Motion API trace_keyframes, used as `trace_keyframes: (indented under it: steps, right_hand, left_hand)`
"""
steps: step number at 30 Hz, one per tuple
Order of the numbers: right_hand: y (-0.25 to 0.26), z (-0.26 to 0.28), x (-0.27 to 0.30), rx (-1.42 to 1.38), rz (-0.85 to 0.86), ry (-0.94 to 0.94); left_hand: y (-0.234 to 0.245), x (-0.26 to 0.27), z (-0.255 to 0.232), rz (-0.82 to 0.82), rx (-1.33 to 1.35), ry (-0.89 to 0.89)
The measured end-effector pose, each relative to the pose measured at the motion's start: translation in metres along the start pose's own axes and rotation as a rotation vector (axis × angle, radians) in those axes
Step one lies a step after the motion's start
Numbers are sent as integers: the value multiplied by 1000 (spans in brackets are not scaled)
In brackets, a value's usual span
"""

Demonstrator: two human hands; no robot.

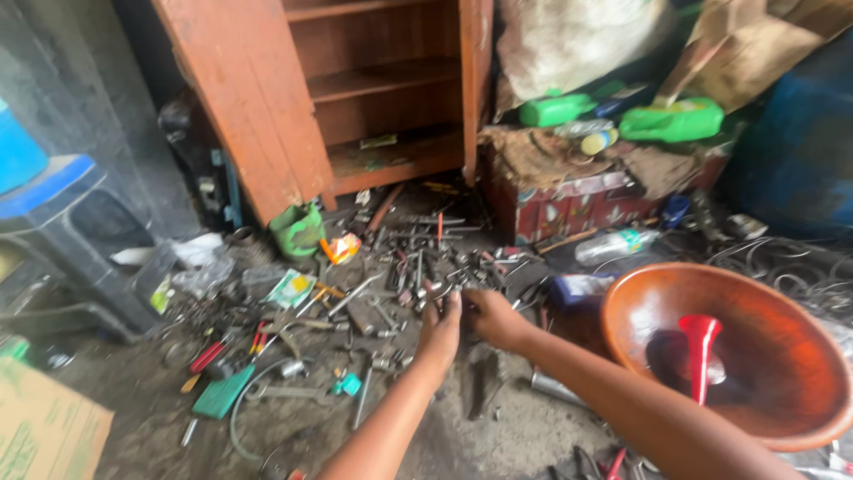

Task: The person sits on the floor and wipes various metal tools, including wrenches, pliers, and screwdrivers, using a dark cloth. They pick up each tool from the cluttered floor, wipe it, and place it aside.

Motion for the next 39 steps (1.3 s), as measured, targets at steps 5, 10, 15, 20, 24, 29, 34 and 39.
trace_keyframes:
  steps: [5, 10, 15, 20, 24, 29, 34, 39]
  right_hand:
    - [25, 45, 12, 177, 43, 282]
    - [48, 66, 22, 315, 115, 310]
    - [54, 59, 23, 322, 107, 377]
    - [37, 35, 20, 295, 118, 388]
    - [22, 11, 21, 282, 84, 369]
    - [56, -14, 33, 390, 150, 146]
    - [73, 3, 24, 507, 191, 190]
    - [55, 27, 15, 415, 182, 339]
  left_hand:
    - [35, 3, -31, -41, -317, -436]
    - [28, 22, -52, 65, -546, -252]
    - [7, 31, -52, -47, -492, -195]
    - [1, 25, -25, -272, -619, -86]
    - [11, -1, -17, -531, -655, 57]
    - [105, -35, -40, -483, -387, 62]
    - [83, 6, -44, -11, -650, -69]
    - [43, 26, -55, 315, -547, -307]
Point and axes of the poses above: each hand's wrist, its own x-axis away from the middle knuckle, its own y-axis out of the back of the hand, z = x × y, the point moved 1 cm from there along -x, towards the middle knuckle, and after that the axes turned 11 degrees about -z, right-handed, at the moved point
